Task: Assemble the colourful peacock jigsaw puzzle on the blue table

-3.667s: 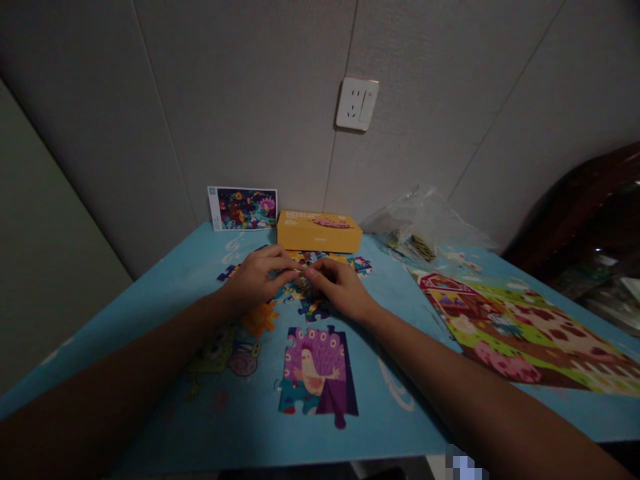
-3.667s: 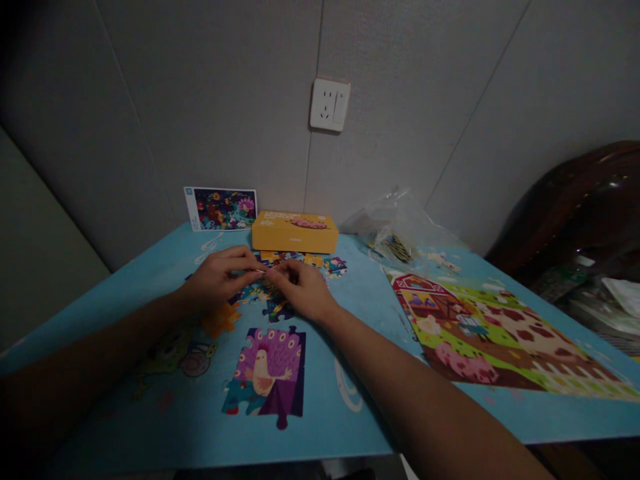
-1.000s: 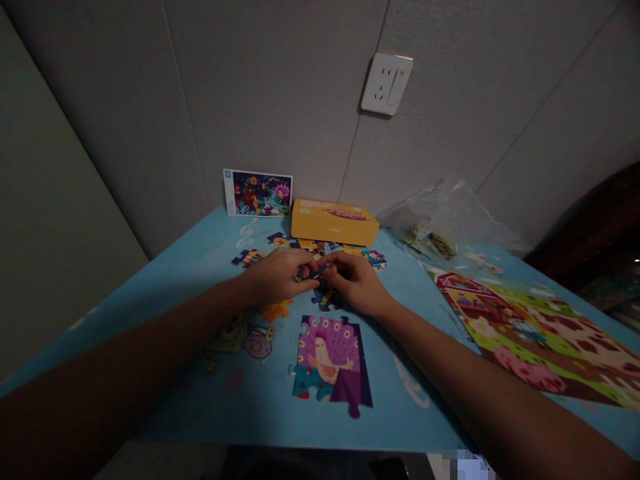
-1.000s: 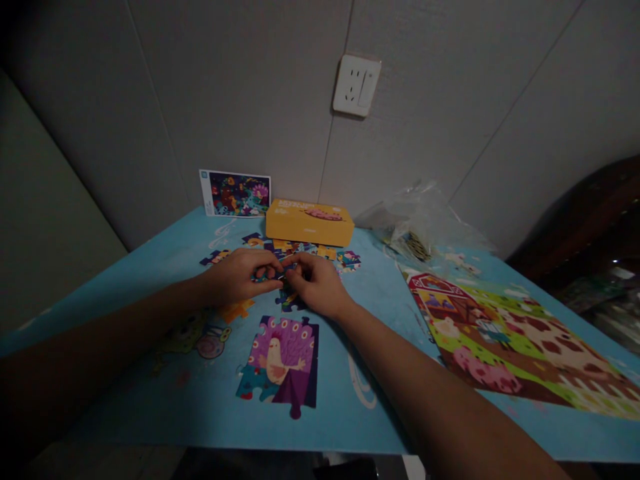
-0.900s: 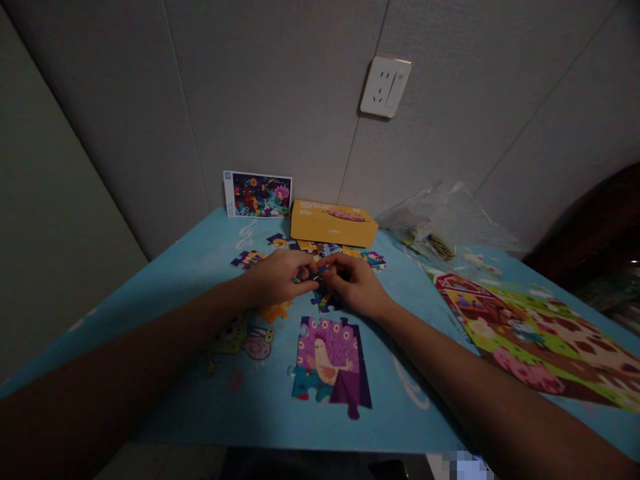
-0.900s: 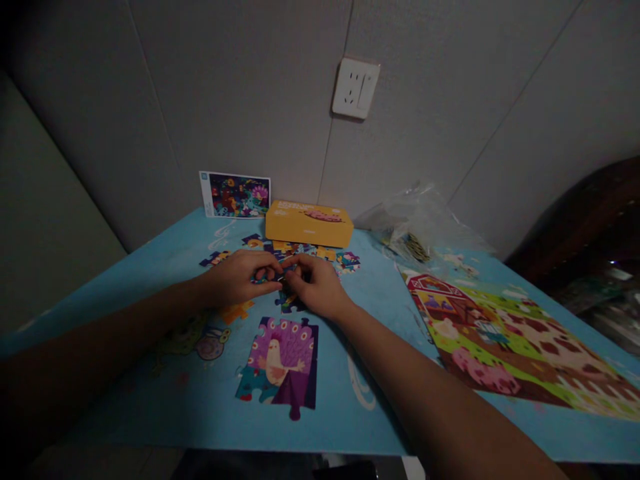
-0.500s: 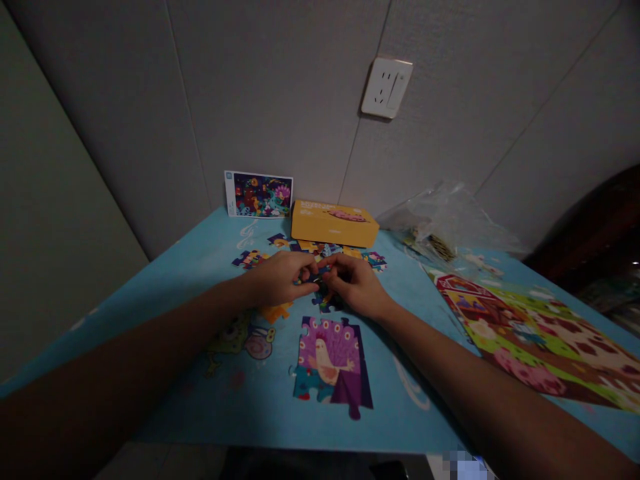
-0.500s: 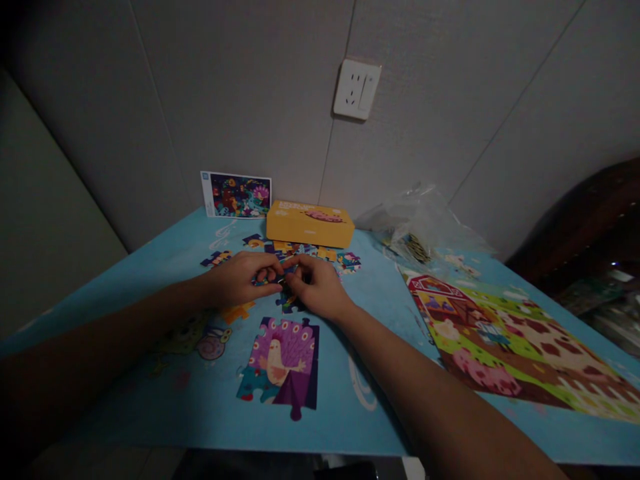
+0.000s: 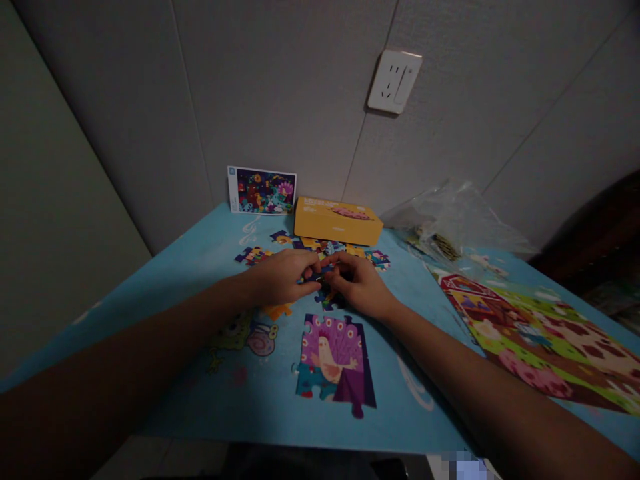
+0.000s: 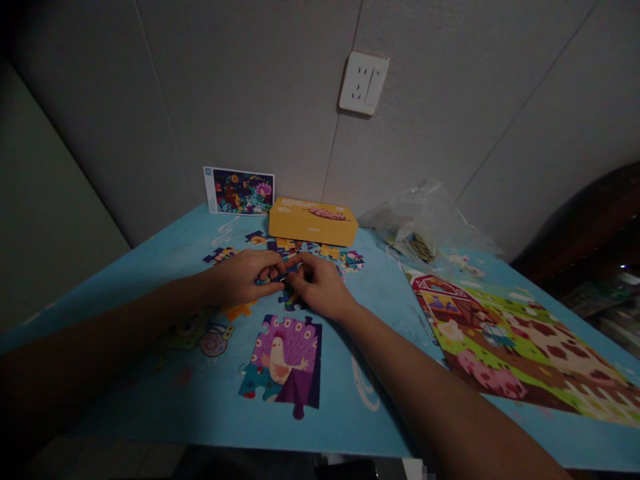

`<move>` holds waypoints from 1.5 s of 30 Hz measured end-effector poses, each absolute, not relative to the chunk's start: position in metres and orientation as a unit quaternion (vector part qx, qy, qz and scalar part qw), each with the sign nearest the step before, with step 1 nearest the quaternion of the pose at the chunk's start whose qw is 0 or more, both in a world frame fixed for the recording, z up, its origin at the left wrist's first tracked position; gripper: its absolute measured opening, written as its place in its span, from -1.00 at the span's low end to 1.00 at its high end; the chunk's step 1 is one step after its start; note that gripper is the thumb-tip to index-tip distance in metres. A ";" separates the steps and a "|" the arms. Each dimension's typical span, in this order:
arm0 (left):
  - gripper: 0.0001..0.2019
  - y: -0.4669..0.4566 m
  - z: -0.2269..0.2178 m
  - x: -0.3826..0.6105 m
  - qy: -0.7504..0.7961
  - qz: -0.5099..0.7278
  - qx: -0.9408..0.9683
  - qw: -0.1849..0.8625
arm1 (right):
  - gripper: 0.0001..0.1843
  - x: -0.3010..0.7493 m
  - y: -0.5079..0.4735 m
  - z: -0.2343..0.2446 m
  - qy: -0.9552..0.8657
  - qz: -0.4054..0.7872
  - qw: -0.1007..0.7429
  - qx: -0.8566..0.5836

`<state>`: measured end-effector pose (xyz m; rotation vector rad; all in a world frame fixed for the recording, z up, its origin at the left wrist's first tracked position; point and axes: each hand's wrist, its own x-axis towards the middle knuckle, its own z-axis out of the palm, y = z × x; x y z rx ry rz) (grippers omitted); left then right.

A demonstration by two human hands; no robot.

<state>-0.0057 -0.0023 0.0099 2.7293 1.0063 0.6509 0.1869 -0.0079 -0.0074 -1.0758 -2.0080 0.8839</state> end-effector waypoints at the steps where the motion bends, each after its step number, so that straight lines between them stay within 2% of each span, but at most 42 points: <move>1: -0.83 -0.002 0.009 -0.006 0.336 0.220 0.912 0.080 | -0.78 0.187 -0.008 -0.007 -0.772 0.341 0.341 -0.414; 11: -0.85 0.002 0.007 -0.006 0.341 0.222 0.910 0.074 | -0.80 0.186 -0.007 -0.008 -0.765 0.347 0.348 -0.415; 19: -0.82 0.003 0.007 -0.010 0.324 0.288 0.900 0.046 | -0.76 0.187 -0.007 -0.007 -0.767 0.328 0.360 -0.417; 45: -0.87 0.004 0.007 -0.010 0.316 0.288 0.903 0.049 | -0.75 0.187 -0.007 -0.007 -0.776 0.323 0.345 -0.418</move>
